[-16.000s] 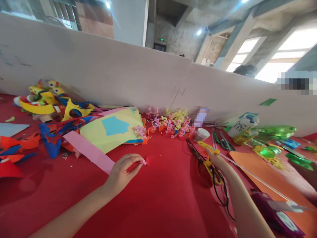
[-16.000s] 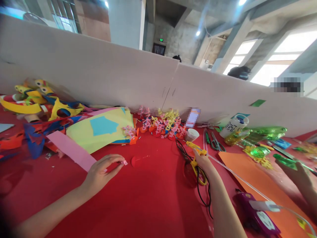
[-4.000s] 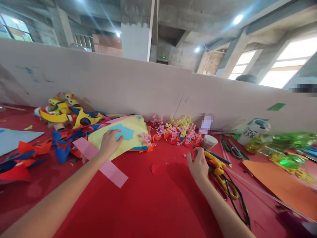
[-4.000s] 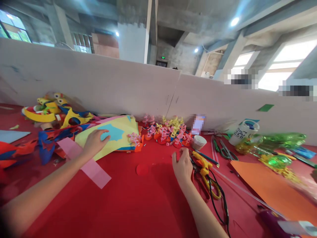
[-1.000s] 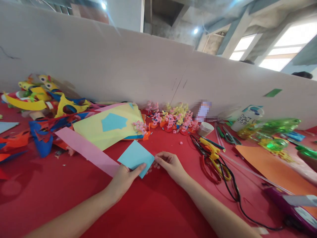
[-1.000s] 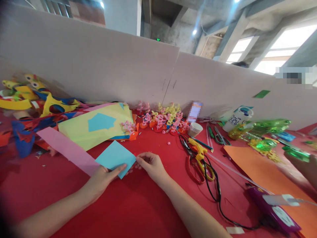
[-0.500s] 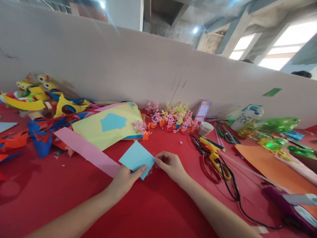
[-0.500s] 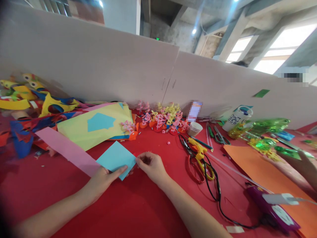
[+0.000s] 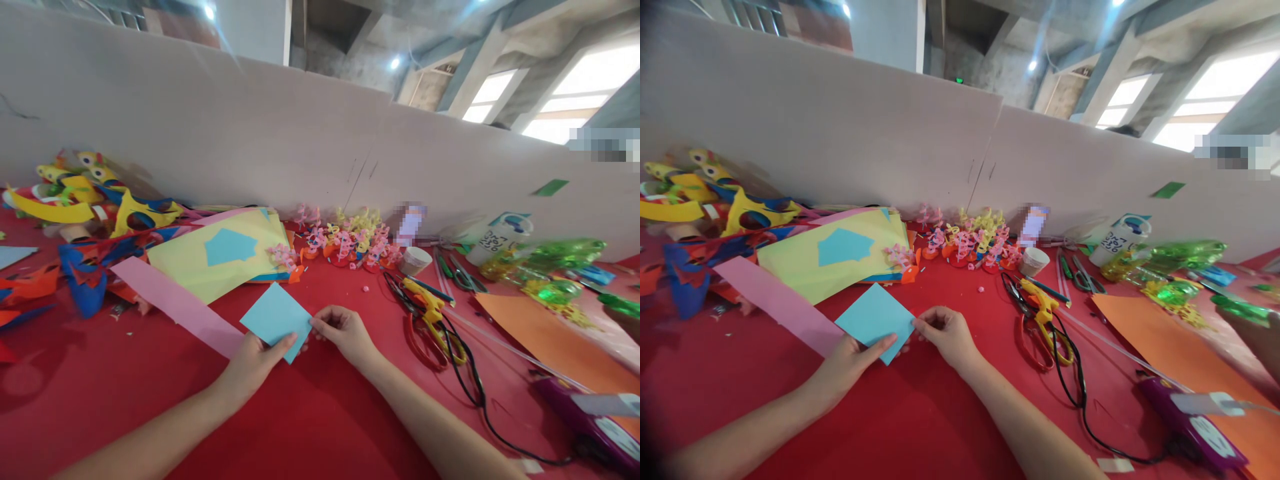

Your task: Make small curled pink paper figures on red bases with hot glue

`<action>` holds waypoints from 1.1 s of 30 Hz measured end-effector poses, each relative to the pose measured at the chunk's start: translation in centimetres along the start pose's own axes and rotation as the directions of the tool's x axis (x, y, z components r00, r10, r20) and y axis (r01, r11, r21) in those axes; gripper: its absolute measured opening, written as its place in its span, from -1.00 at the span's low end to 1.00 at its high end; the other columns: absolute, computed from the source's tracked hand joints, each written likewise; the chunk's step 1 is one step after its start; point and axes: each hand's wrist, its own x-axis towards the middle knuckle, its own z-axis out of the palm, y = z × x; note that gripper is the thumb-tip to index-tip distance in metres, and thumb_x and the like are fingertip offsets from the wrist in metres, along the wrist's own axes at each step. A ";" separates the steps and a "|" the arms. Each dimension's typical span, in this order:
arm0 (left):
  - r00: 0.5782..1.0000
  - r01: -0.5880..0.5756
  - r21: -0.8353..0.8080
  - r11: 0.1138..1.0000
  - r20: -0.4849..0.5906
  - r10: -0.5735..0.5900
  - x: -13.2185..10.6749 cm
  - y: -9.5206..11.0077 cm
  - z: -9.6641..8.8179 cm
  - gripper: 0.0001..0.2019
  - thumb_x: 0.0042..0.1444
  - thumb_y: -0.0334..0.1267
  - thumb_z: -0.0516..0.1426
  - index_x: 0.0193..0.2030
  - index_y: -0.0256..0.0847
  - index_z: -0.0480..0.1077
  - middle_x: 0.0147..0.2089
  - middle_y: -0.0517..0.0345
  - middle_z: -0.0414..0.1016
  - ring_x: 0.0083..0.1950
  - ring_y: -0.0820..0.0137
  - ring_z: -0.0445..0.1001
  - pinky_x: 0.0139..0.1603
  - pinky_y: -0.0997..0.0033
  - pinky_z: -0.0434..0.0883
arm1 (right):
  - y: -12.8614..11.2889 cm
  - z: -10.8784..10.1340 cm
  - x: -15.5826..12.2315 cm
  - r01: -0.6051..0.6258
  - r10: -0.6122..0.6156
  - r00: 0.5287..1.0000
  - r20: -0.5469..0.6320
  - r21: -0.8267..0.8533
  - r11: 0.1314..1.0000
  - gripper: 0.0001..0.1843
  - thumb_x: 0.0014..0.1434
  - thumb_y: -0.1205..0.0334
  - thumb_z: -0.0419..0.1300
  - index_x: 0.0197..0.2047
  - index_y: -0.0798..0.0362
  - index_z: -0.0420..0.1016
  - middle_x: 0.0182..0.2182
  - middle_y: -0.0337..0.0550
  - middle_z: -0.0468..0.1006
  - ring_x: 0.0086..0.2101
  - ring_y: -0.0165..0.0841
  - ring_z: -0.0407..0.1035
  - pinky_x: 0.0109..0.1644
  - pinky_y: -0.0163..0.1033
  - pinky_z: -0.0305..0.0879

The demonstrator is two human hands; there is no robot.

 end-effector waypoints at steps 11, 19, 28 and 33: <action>0.999 0.031 -0.077 0.997 -0.016 -0.032 0.0 0.5 0.3 -0.69 -0.03 -0.12 0.22 -0.18 -0.26 0.48 -0.18 0.02 0.61 -0.18 0.19 0.57 -0.06 0.20 0.47 | -0.9 -0.2 -0.1 0.019 -0.025 0.997 0.072 0.076 0.997 -0.57 0.04 -0.14 0.17 -0.52 0.09 0.48 -0.62 -0.23 0.48 -0.56 -0.46 0.35 -0.45 -0.34 0.26; 0.999 0.024 -0.044 0.999 -0.027 -0.025 0.1 0.3 0.1 -0.76 -0.04 -0.13 0.23 -0.28 -0.25 0.51 -0.27 0.06 0.63 -0.23 0.21 0.57 -0.09 0.25 0.47 | -0.5 -0.3 -0.1 -0.010 0.006 0.998 0.056 0.075 0.997 -0.72 -0.07 0.04 0.32 -0.43 0.09 0.49 -0.58 -0.26 0.51 -0.55 -0.47 0.38 -0.44 -0.36 0.27; 0.999 -0.034 -0.062 0.998 -0.040 0.031 0.2 0.4 0.3 -0.77 -0.01 -0.12 0.20 -0.34 -0.26 0.48 -0.30 0.07 0.61 -0.24 0.25 0.54 -0.14 0.30 0.46 | -0.3 -0.3 -0.2 -0.057 0.048 0.995 0.090 0.103 0.993 -0.73 -0.09 0.06 0.34 -0.44 0.09 0.48 -0.54 -0.24 0.55 -0.55 -0.48 0.38 -0.44 -0.36 0.27; 0.995 -0.065 0.023 0.998 -0.068 0.067 0.0 0.6 0.1 -0.77 0.02 -0.10 0.18 -0.38 -0.26 0.48 -0.33 0.07 0.60 -0.25 0.26 0.53 -0.15 0.34 0.45 | -0.4 -0.1 -0.1 -0.078 0.066 0.992 0.109 0.113 0.991 -0.71 -0.12 0.04 0.35 -0.48 0.10 0.46 -0.56 -0.25 0.53 -0.56 -0.49 0.36 -0.44 -0.36 0.25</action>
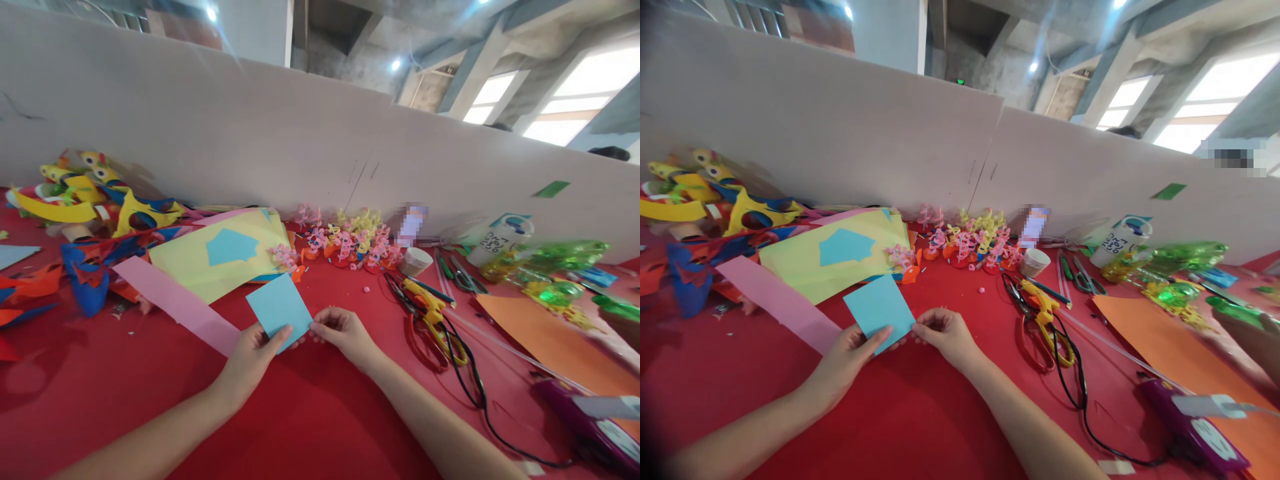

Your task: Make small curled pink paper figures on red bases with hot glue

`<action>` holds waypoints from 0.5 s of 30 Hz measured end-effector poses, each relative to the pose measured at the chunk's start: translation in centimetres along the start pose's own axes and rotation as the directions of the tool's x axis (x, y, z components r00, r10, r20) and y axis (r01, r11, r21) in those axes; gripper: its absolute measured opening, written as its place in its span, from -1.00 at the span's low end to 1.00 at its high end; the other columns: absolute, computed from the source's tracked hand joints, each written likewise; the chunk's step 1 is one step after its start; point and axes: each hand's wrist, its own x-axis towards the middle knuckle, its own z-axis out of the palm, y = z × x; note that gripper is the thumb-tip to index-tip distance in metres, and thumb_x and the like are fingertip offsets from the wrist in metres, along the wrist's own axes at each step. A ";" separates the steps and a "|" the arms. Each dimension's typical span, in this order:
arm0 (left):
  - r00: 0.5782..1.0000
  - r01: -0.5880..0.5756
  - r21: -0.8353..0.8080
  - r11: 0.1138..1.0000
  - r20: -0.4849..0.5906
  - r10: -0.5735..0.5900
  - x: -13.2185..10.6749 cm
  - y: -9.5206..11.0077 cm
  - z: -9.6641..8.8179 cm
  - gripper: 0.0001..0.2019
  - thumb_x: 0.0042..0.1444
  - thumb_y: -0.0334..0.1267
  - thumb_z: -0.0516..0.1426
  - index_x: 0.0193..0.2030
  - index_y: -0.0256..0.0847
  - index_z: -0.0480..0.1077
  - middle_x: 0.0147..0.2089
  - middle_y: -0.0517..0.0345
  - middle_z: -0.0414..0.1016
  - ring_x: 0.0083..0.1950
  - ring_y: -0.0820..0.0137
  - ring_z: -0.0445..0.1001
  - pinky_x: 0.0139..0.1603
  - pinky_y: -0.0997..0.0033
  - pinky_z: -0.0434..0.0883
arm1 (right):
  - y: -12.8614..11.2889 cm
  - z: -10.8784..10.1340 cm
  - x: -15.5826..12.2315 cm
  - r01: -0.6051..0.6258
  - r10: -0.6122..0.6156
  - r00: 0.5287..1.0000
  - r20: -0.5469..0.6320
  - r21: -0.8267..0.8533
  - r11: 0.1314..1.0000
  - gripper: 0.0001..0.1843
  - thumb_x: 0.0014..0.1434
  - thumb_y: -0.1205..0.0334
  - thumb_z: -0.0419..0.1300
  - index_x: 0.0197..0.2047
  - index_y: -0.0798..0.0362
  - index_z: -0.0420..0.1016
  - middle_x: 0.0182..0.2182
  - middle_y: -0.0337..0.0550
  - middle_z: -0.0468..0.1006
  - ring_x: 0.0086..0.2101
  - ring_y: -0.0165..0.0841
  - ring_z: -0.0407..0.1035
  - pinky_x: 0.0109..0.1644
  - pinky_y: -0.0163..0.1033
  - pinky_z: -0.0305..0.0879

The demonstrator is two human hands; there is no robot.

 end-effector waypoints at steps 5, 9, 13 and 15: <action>1.000 -0.023 0.031 0.999 0.017 0.023 -0.2 0.1 0.0 -0.78 0.02 -0.11 0.17 -0.36 -0.24 0.50 -0.31 0.07 0.61 -0.22 0.23 0.54 -0.12 0.30 0.45 | -0.3 0.2 0.0 -0.005 0.005 1.000 0.000 0.016 1.000 -0.66 -0.17 0.00 0.38 -0.51 0.08 0.41 -0.62 -0.31 0.46 -0.60 -0.51 0.29 -0.47 -0.36 0.21; 1.000 -0.005 0.035 0.999 0.010 0.005 -0.3 0.4 0.2 -0.76 0.00 -0.11 0.18 -0.32 -0.25 0.52 -0.27 0.05 0.62 -0.21 0.20 0.55 -0.13 0.29 0.45 | -0.4 0.4 0.0 -0.014 0.014 1.000 0.002 0.022 1.000 -0.61 -0.21 -0.03 0.39 -0.52 0.08 0.37 -0.64 -0.34 0.41 -0.61 -0.52 0.25 -0.48 -0.37 0.17; 1.000 0.001 0.053 0.999 -0.007 -0.001 -0.5 0.7 0.3 -0.76 -0.01 -0.11 0.19 -0.31 -0.24 0.52 -0.27 0.06 0.63 -0.22 0.21 0.55 -0.15 0.32 0.45 | -0.4 0.5 -0.2 -0.012 0.012 1.000 0.002 0.029 1.000 -0.60 -0.20 -0.03 0.39 -0.52 0.07 0.34 -0.64 -0.35 0.38 -0.60 -0.52 0.21 -0.47 -0.36 0.13; 1.000 -0.006 0.066 0.998 -0.007 0.006 -0.6 0.8 0.3 -0.76 -0.01 -0.11 0.18 -0.31 -0.24 0.52 -0.28 0.07 0.63 -0.22 0.22 0.55 -0.15 0.33 0.45 | -0.4 0.5 -0.3 -0.006 0.007 1.000 -0.001 0.031 0.999 -0.60 -0.19 -0.03 0.39 -0.52 0.07 0.33 -0.63 -0.35 0.36 -0.59 -0.52 0.20 -0.47 -0.36 0.12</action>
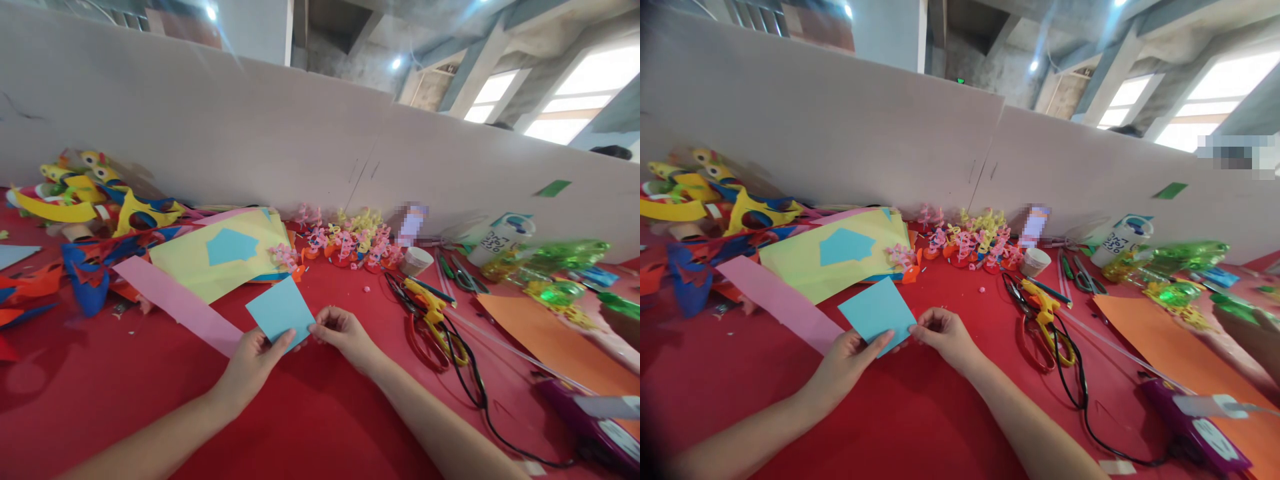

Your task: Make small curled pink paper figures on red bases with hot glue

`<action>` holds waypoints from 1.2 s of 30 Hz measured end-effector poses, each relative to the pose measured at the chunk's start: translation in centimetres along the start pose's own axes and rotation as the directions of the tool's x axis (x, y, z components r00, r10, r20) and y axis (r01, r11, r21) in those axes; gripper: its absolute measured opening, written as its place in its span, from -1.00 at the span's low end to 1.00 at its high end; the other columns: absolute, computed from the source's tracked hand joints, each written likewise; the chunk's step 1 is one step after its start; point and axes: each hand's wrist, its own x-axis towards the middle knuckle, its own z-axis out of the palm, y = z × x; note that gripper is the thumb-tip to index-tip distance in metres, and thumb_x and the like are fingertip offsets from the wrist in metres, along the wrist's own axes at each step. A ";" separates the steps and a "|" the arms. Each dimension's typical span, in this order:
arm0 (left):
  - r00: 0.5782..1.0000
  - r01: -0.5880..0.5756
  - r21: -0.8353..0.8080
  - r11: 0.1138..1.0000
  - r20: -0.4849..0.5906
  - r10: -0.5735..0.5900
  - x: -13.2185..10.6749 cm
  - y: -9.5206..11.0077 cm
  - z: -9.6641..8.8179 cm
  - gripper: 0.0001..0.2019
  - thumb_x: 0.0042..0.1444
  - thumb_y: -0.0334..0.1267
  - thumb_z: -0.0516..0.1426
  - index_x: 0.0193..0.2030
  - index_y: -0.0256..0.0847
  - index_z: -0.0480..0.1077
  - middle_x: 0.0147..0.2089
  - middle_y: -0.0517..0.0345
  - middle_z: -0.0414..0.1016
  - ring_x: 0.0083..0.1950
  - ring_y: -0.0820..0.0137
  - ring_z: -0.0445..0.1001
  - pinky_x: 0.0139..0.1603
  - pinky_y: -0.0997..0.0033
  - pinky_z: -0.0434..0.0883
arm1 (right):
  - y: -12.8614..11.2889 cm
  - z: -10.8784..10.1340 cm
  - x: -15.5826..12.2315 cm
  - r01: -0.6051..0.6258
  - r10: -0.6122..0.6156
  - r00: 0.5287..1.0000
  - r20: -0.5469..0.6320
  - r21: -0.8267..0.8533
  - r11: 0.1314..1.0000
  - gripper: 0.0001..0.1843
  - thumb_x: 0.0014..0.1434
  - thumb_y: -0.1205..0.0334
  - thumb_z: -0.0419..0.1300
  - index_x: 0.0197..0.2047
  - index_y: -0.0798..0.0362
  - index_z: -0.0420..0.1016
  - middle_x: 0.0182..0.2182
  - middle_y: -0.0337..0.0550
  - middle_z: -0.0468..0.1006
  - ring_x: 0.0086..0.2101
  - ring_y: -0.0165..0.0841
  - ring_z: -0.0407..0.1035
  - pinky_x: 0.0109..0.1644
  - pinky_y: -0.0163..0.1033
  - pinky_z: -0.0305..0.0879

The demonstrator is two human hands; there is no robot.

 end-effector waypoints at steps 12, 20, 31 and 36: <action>0.994 -0.095 0.141 0.985 0.061 0.087 -0.4 -1.2 -0.3 -0.78 -0.03 -0.18 0.22 -0.23 -0.20 0.50 -0.22 0.10 0.61 -0.16 0.22 0.55 -0.10 0.31 0.45 | 0.1 1.5 -0.9 0.033 -0.033 0.999 -0.001 0.118 0.992 -0.65 -0.03 -0.02 0.30 -0.45 0.04 0.29 -0.57 -0.38 0.28 -0.57 -0.53 0.12 -0.45 -0.37 0.05; 0.996 -0.079 0.072 0.994 -0.024 0.081 -0.2 -0.6 -0.3 -0.82 0.02 -0.16 0.18 -0.37 -0.21 0.52 -0.34 0.11 0.62 -0.26 0.26 0.56 -0.16 0.34 0.48 | 0.3 1.4 -0.8 0.020 -0.023 0.999 0.036 0.087 0.996 -0.65 -0.07 -0.03 0.32 -0.43 0.06 0.37 -0.53 -0.27 0.46 -0.49 -0.46 0.30 -0.37 -0.33 0.18; 0.999 -0.036 -0.009 0.999 -0.018 0.036 -0.3 -0.4 -0.3 -0.80 0.01 -0.14 0.17 -0.39 -0.23 0.54 -0.36 0.07 0.63 -0.31 0.27 0.56 -0.23 0.32 0.52 | -0.1 1.1 -0.5 0.027 -0.026 1.000 -0.009 0.036 0.999 -0.70 -0.16 0.01 0.37 -0.47 0.05 0.48 -0.56 -0.30 0.47 -0.52 -0.46 0.30 -0.35 -0.31 0.21; 0.999 -0.041 -0.001 0.999 -0.012 0.041 -0.3 -0.4 -0.3 -0.80 0.02 -0.14 0.17 -0.40 -0.21 0.54 -0.35 0.08 0.63 -0.29 0.27 0.56 -0.20 0.31 0.51 | -0.1 1.0 -0.4 0.025 -0.022 0.996 -0.081 0.027 0.999 -0.70 -0.19 0.03 0.38 -0.51 0.06 0.46 -0.59 -0.32 0.43 -0.55 -0.50 0.23 -0.41 -0.34 0.15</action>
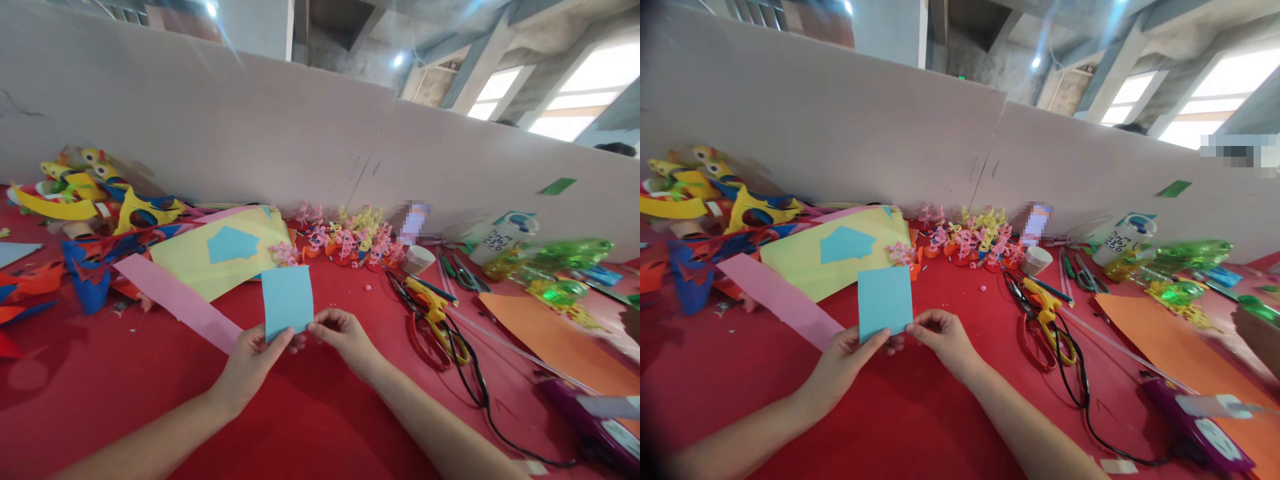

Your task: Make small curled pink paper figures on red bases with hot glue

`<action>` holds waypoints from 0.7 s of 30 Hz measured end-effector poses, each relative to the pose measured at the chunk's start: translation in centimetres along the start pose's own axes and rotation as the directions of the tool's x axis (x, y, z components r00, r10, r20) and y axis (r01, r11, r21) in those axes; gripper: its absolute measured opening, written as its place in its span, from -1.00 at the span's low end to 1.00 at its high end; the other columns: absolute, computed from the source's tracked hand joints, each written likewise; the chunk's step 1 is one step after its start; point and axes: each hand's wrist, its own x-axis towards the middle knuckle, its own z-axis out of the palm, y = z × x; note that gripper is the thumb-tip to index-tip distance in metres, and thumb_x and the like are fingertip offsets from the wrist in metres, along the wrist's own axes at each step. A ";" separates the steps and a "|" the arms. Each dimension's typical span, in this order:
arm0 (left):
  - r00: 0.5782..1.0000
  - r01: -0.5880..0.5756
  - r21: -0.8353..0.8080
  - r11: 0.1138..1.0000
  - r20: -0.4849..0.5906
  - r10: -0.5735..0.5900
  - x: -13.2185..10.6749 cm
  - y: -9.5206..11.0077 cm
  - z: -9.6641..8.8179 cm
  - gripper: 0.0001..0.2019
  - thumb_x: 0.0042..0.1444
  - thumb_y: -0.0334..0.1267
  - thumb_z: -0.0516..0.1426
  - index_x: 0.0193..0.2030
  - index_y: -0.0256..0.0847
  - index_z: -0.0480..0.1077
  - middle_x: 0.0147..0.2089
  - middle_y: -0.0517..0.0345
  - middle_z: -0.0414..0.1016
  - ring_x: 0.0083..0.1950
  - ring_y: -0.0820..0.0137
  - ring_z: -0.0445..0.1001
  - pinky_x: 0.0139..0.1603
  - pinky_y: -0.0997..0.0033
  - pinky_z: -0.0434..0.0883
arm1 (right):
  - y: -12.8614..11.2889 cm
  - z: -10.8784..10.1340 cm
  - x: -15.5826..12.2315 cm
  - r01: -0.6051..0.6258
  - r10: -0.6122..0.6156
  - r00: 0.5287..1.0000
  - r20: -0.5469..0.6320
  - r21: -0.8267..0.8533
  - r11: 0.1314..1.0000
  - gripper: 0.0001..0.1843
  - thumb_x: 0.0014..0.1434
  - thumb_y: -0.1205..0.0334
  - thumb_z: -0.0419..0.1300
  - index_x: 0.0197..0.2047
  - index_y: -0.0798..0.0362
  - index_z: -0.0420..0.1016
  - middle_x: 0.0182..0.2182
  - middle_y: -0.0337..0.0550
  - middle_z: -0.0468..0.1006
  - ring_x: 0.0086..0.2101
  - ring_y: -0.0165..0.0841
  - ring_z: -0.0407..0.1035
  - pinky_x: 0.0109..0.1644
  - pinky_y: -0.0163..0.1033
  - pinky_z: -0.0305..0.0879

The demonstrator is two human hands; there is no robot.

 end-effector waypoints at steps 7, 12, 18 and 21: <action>1.000 -0.019 0.025 1.000 0.022 0.018 -0.1 0.0 0.1 -0.79 0.01 -0.13 0.17 -0.43 -0.22 0.54 -0.39 0.07 0.62 -0.30 0.26 0.56 -0.19 0.30 0.50 | 0.0 0.0 0.0 -0.005 0.005 1.000 -0.005 -0.004 1.000 -0.66 -0.20 -0.01 0.38 -0.53 0.06 0.41 -0.62 -0.33 0.38 -0.57 -0.50 0.19 -0.44 -0.35 0.12; 0.999 -0.014 0.017 1.000 0.051 0.013 -0.2 -0.3 0.0 -0.80 0.03 -0.14 0.17 -0.36 -0.21 0.54 -0.34 0.08 0.63 -0.26 0.27 0.57 -0.16 0.33 0.49 | 0.1 0.0 0.1 0.007 -0.007 1.000 -0.008 0.006 1.000 -0.64 -0.20 -0.03 0.38 -0.55 0.06 0.39 -0.63 -0.35 0.35 -0.58 -0.50 0.18 -0.44 -0.34 0.11; 0.997 -0.014 0.006 1.000 0.071 0.013 -0.2 -0.5 0.0 -0.81 0.05 -0.16 0.16 -0.36 -0.21 0.54 -0.33 0.09 0.63 -0.25 0.28 0.56 -0.16 0.35 0.48 | 0.0 0.0 0.0 0.003 -0.003 1.000 0.002 0.004 1.000 -0.64 -0.19 -0.02 0.38 -0.55 0.06 0.38 -0.64 -0.35 0.33 -0.58 -0.51 0.16 -0.45 -0.35 0.09; 0.997 -0.013 0.005 1.000 0.082 0.013 -0.2 -0.6 0.1 -0.82 0.05 -0.17 0.16 -0.37 -0.20 0.54 -0.34 0.11 0.62 -0.25 0.30 0.56 -0.17 0.38 0.47 | 0.1 0.1 0.0 0.018 -0.018 1.000 0.012 0.021 1.000 -0.63 -0.18 -0.01 0.38 -0.54 0.05 0.34 -0.62 -0.36 0.32 -0.57 -0.50 0.17 -0.43 -0.34 0.11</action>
